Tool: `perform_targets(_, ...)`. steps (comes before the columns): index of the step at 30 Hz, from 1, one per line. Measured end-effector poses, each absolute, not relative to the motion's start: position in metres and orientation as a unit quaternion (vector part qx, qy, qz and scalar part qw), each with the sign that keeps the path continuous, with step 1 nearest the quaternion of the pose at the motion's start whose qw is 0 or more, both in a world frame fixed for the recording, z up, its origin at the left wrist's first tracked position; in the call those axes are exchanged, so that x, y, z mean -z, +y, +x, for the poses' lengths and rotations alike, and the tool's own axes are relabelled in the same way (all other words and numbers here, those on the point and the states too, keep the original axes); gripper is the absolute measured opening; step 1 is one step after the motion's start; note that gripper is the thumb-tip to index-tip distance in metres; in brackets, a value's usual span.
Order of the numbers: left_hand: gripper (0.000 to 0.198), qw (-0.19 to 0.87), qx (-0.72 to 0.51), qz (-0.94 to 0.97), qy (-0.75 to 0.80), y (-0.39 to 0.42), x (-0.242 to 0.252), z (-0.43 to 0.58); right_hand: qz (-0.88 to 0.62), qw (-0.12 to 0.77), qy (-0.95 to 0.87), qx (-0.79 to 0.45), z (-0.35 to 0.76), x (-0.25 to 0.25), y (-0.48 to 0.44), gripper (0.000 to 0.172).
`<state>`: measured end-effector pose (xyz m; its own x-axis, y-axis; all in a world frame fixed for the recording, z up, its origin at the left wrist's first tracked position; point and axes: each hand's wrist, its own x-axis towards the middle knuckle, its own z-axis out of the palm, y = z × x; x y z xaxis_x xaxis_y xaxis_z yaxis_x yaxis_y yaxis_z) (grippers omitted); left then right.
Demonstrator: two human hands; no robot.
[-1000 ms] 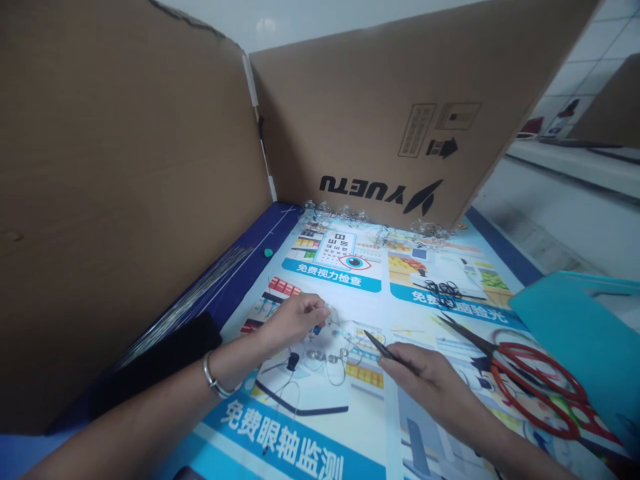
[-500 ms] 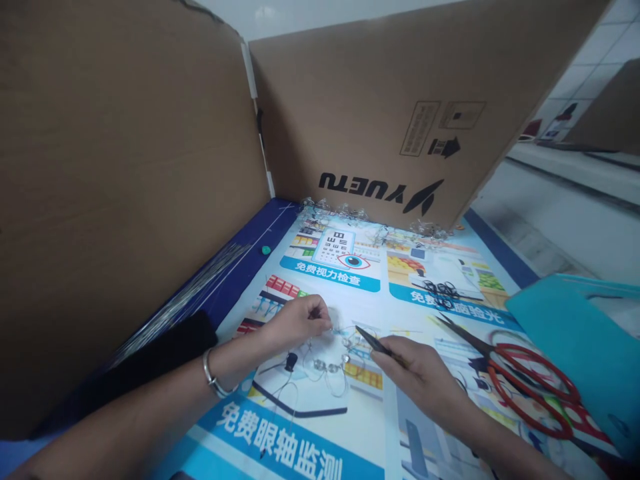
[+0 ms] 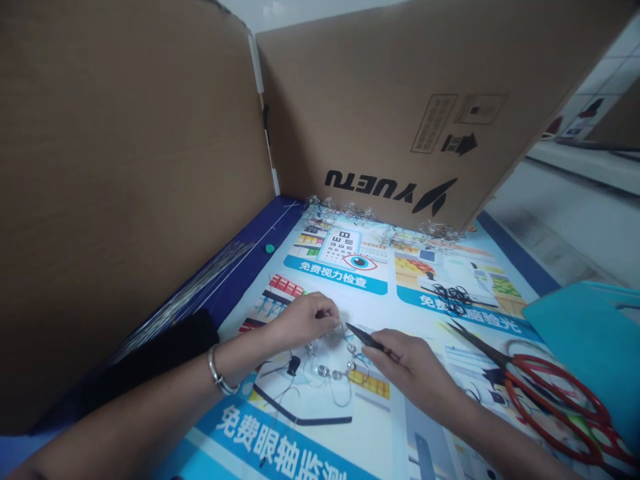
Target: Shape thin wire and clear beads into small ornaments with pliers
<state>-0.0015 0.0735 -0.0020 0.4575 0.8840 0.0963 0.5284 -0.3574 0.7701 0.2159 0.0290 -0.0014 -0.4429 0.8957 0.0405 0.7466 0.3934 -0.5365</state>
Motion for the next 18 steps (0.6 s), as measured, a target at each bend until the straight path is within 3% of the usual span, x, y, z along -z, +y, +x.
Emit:
perform_targets(7,0.013,0.335,-0.248,0.783,0.462,0.072,-0.001,0.002,-0.5,0.14,-0.845,-0.129,0.216,0.008,0.029,0.026)
perform_targets(18,0.013,0.353,-0.263,0.776,0.452,0.073,0.005,0.003,-0.454,0.183,-0.872,0.02,0.215,0.019,0.03,0.029)
